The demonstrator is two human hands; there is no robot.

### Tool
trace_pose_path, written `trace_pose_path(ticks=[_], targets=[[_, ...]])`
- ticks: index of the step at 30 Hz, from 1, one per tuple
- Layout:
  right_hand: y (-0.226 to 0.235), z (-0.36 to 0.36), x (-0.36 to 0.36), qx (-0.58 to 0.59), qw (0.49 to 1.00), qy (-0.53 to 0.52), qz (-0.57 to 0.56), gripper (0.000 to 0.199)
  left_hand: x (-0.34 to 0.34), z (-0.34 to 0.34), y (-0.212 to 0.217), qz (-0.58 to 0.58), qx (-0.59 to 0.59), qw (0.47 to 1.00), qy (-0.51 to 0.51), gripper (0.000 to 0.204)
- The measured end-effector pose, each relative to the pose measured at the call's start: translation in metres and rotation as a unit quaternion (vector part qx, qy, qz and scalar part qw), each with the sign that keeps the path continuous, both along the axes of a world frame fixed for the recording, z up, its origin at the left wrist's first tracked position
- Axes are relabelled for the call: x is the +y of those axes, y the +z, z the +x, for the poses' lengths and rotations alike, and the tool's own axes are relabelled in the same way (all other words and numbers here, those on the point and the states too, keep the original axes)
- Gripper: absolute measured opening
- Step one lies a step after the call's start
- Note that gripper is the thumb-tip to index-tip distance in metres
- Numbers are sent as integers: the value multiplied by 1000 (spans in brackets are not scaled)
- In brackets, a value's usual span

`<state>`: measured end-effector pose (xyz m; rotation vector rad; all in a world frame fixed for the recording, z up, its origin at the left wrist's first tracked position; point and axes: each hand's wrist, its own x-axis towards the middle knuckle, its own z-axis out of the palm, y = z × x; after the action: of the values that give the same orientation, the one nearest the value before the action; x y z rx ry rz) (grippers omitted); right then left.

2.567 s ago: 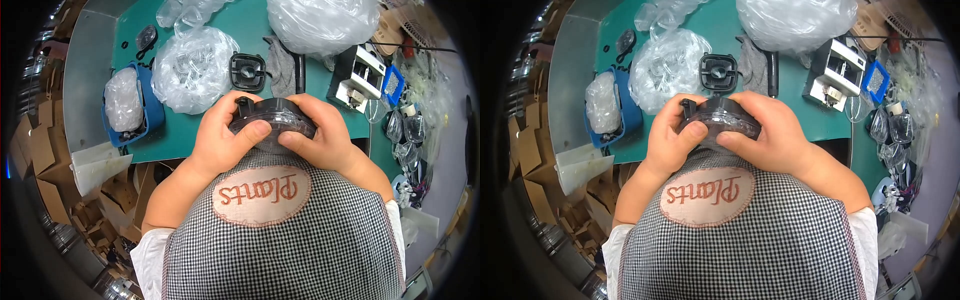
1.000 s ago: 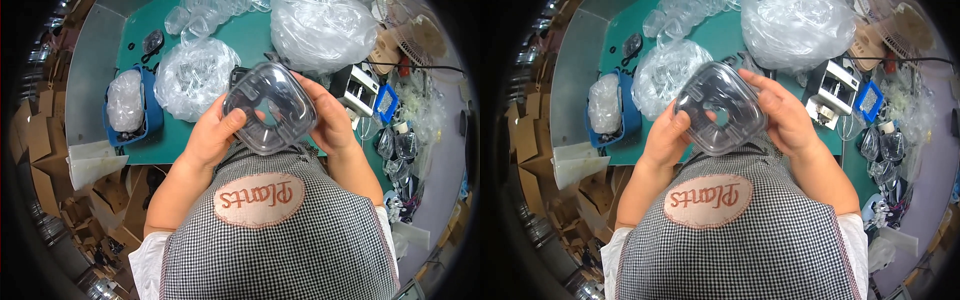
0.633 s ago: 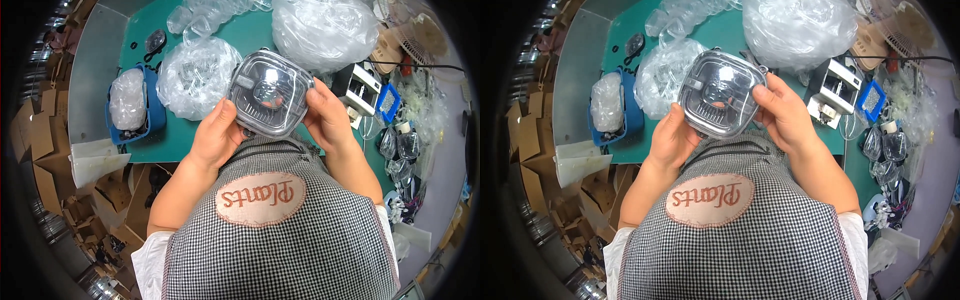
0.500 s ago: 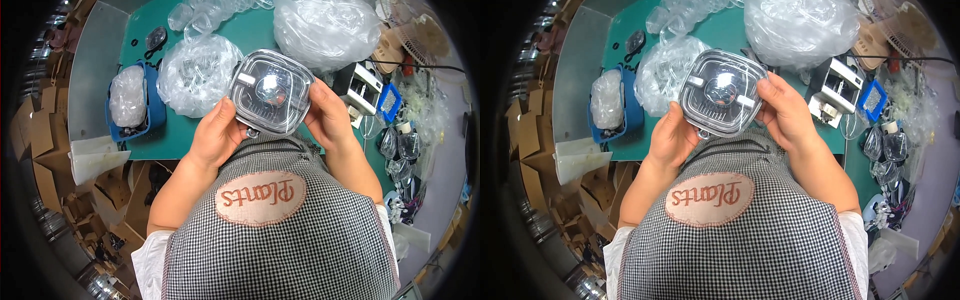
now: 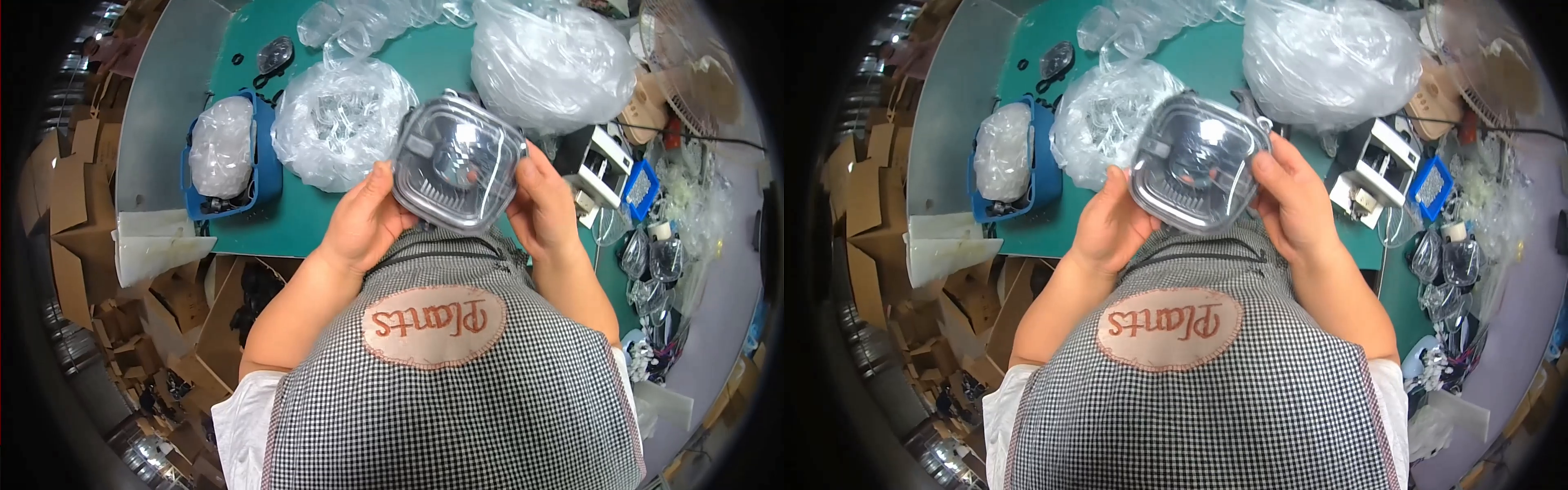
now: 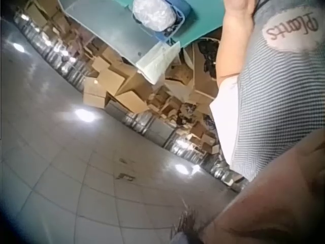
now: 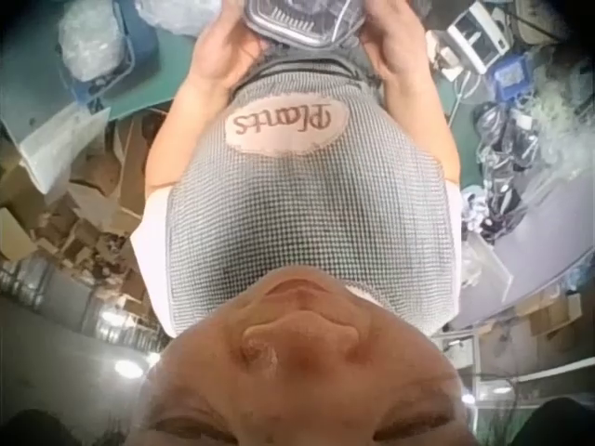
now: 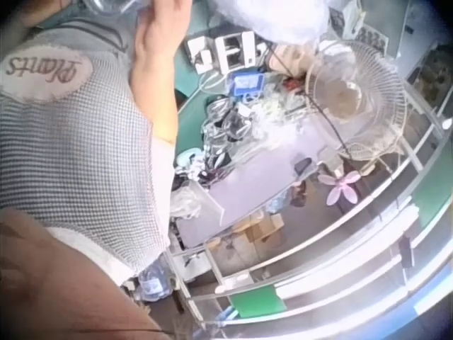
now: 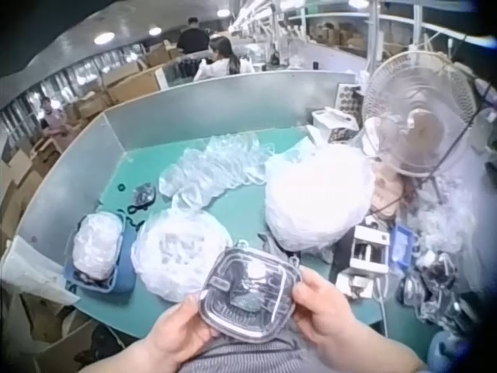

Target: The person assembles plastic housing components by hand, fitting plastic lenses and internal components together at a workbench.

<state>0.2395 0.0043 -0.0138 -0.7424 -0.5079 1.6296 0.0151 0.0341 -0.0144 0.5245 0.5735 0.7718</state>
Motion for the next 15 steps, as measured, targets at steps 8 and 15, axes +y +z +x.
trace_pose_path(ticks=[8,15], targets=[[-16,-19,6,-48,998,10,-36,69,15,-23,-13,4,110,993,-41,49],[-22,-42,28,-151,986,1,-65,70,64,-57,-5,16,161,986,-33,44]])
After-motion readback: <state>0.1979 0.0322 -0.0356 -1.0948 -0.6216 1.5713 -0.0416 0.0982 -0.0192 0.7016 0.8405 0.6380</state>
